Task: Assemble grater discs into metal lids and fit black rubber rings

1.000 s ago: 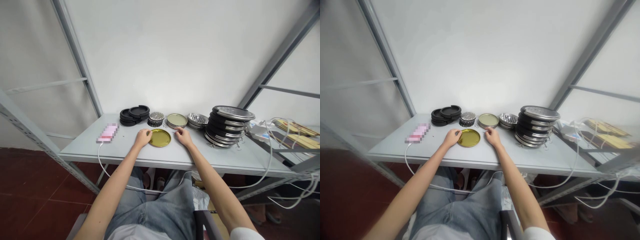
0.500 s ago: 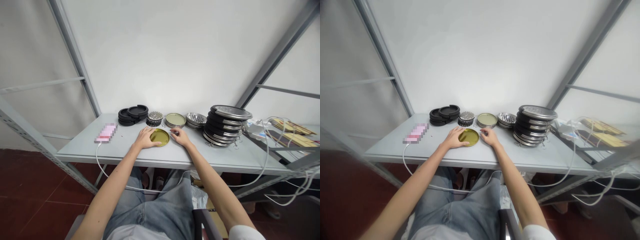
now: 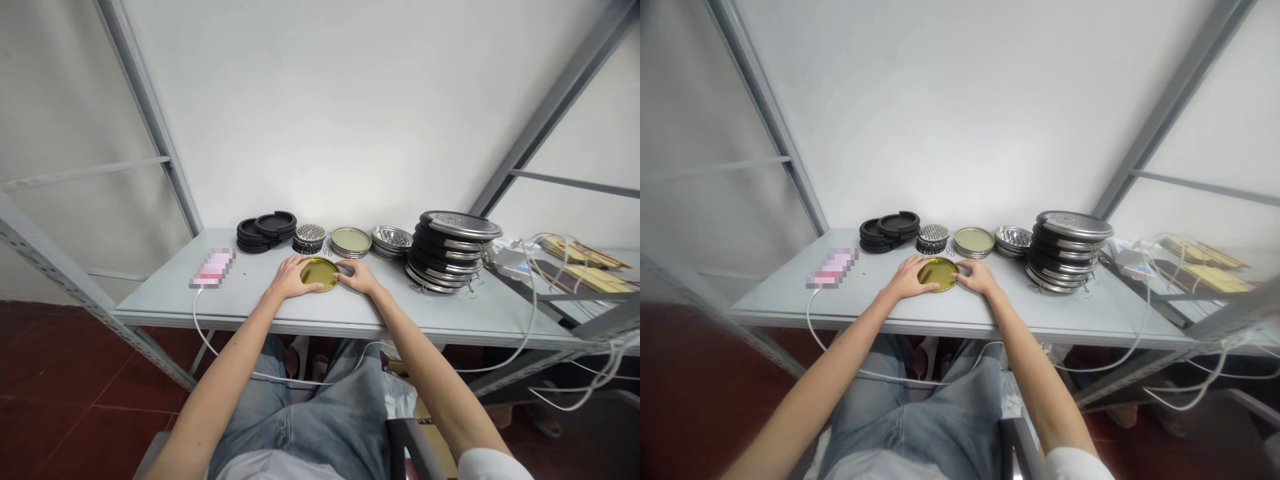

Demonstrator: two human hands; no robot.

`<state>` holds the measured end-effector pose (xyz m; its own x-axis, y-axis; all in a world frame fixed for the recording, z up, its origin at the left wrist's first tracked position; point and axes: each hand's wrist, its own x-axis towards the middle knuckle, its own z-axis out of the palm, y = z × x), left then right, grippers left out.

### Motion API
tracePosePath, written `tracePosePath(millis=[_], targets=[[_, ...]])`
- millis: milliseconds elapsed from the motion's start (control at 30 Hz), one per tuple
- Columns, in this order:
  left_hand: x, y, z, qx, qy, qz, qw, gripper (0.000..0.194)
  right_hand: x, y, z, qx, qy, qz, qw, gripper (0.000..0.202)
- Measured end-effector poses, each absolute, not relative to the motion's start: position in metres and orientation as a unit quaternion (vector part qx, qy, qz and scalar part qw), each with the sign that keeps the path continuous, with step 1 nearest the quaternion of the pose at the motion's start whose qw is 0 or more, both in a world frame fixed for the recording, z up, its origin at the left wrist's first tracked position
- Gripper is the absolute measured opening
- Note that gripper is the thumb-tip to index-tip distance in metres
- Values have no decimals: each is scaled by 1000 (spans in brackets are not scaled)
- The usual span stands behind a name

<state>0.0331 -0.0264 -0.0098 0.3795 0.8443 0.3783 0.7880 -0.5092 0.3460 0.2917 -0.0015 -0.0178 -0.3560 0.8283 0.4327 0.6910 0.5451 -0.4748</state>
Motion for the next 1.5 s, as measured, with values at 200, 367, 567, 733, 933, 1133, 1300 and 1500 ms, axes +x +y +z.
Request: tracePosePath(millis=[200,367,567,733,933,1133,1300,1500], targets=[[34,-23,-14,827,497,253,68,70,291,-2,-16,-463,-814,121,328,31],[33,-23,-13,835,486,246,75,67,292,-3,-17,-476,-803,116,340,29],[31,-22,-16,828,488,265,83,64,298,5,-24,-564,-713,94,407,44],[29,-8,-15,776,518,351,82,38,302,10,-26,-575,-668,129,456,50],[27,30,20,752,529,392,-10,12,303,12,-28,-562,-655,180,472,63],[35,56,34,766,537,343,-84,12,303,11,-27,-561,-659,190,464,65],[40,62,25,785,525,318,-82,12,303,10,-26,-568,-665,182,450,60],[48,66,20,773,531,330,-105,17,302,11,-26,-573,-667,183,439,52]])
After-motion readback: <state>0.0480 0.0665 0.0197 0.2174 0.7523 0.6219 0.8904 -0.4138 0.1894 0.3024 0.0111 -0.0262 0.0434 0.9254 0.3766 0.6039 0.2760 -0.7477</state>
